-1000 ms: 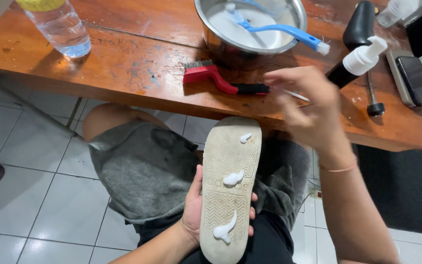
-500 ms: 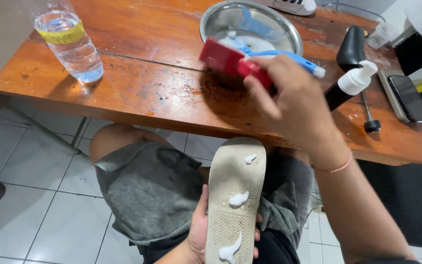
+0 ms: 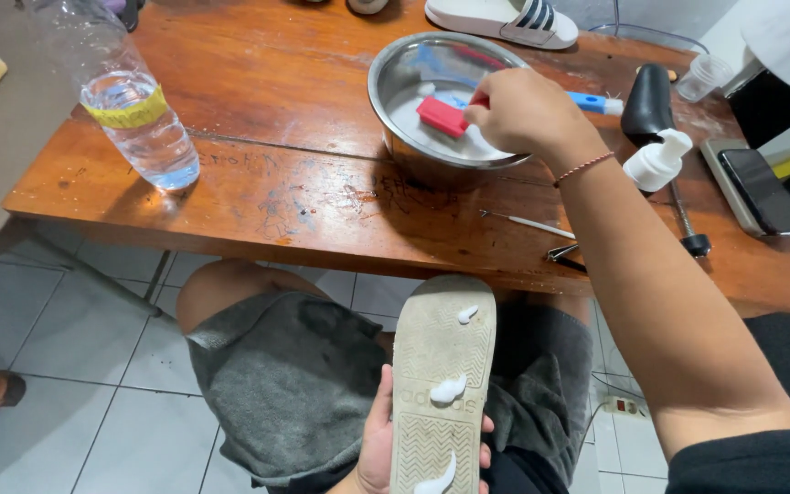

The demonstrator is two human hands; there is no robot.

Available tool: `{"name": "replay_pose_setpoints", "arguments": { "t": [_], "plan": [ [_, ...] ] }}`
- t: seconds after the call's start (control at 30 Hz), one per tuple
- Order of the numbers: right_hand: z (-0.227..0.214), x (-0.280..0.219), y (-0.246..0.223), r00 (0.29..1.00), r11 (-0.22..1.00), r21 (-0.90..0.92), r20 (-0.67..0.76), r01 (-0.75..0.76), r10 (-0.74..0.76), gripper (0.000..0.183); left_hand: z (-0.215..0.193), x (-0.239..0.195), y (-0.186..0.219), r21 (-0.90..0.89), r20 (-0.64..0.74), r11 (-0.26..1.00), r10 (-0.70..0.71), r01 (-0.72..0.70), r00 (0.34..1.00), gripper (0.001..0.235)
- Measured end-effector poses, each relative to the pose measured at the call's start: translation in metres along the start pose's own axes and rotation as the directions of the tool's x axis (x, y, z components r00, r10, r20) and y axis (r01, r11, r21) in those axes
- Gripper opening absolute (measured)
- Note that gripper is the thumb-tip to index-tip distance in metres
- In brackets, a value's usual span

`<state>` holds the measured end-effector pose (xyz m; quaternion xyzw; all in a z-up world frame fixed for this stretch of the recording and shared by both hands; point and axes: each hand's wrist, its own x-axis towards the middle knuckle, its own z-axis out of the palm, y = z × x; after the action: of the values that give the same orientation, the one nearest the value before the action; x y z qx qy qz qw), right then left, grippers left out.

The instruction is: The person scrubs the upper strap of a white slide with a blue brush, wipes it with a cloth, and sets it aside. Then they apply cleaning cream to the sole of another slide, scrub it with a red brush, and wipe the sole with a cloth.

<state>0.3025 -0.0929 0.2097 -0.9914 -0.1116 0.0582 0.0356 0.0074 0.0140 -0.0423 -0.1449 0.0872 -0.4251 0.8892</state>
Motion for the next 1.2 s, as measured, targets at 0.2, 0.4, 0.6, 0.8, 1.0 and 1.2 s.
{"name": "replay_pose_setpoints", "arguments": {
  "t": [0.2,0.4,0.6,0.8,1.0,1.2],
  "plan": [
    [0.003,0.004,-0.003,0.995,0.996,0.06,0.075,0.059,-0.063,0.031,0.0,0.001,0.001,-0.005,-0.025,1.0,0.027,-0.027,0.999,0.128],
    [-0.003,-0.006,-0.004,0.994,0.992,0.108,0.076,0.065,-0.073,0.03,0.005,0.0,-0.001,-0.024,-0.026,0.999,0.025,-0.026,0.999,0.127],
    [-0.012,-0.018,-0.004,0.998,0.985,0.169,0.055,0.026,-0.036,0.032,0.006,0.0,-0.001,0.027,-0.054,0.999,0.034,-0.032,0.998,0.129],
    [-0.034,-0.038,0.005,0.995,0.94,0.334,-0.098,0.062,-0.031,0.026,-0.009,0.0,0.007,0.099,0.006,0.99,-0.102,0.101,0.995,0.138],
    [0.003,-0.028,0.034,0.626,0.873,-0.041,-0.681,0.485,-0.38,0.018,0.018,-0.002,-0.003,0.09,-0.062,0.995,-0.025,0.031,0.998,0.13],
    [0.014,-0.06,0.069,0.802,0.946,-0.045,-0.517,0.322,-0.298,0.027,0.036,-0.001,-0.011,0.156,-0.043,0.986,0.057,-0.049,0.997,0.118]
  ]
}}
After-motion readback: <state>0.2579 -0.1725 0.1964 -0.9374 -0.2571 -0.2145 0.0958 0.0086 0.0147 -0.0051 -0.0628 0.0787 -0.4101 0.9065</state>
